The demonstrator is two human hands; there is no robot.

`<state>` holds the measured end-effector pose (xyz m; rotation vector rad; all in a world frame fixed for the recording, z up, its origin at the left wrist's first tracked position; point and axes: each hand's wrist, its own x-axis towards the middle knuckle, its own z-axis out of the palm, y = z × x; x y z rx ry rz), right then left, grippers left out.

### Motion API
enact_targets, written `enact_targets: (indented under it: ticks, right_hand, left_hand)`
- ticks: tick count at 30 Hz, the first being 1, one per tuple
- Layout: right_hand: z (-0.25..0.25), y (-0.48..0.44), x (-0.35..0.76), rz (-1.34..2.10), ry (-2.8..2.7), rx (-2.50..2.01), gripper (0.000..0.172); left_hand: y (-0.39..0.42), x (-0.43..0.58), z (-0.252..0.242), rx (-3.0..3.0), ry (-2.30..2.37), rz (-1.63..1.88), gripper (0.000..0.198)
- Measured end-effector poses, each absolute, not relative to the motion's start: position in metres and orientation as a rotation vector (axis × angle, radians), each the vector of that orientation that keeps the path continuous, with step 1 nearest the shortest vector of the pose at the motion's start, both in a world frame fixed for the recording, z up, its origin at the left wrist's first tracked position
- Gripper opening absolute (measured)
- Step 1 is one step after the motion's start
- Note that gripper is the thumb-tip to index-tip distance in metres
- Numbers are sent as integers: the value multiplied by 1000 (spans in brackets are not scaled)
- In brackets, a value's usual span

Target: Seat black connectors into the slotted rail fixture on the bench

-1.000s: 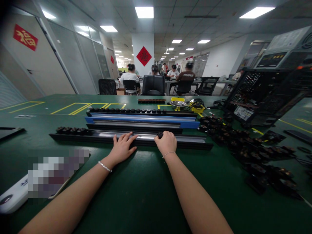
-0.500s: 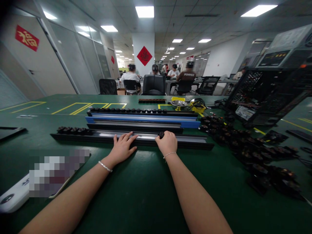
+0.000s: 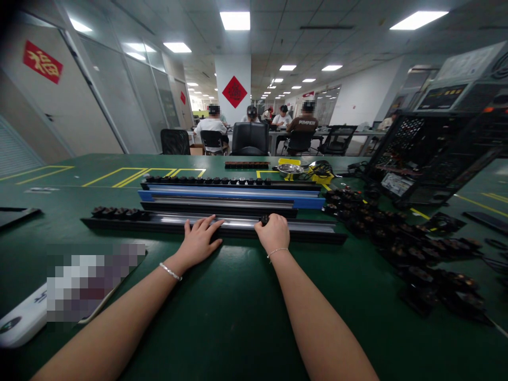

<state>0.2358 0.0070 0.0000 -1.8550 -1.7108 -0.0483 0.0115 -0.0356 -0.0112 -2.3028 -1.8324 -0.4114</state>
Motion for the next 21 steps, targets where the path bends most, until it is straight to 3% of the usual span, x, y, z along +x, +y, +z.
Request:
enact_targets:
  ticks: [21]
  right_hand:
    - [2, 6, 241, -46, -1682, -1896, 23]
  left_hand:
    - [-36, 12, -11, -2301, -1845, -410, 54]
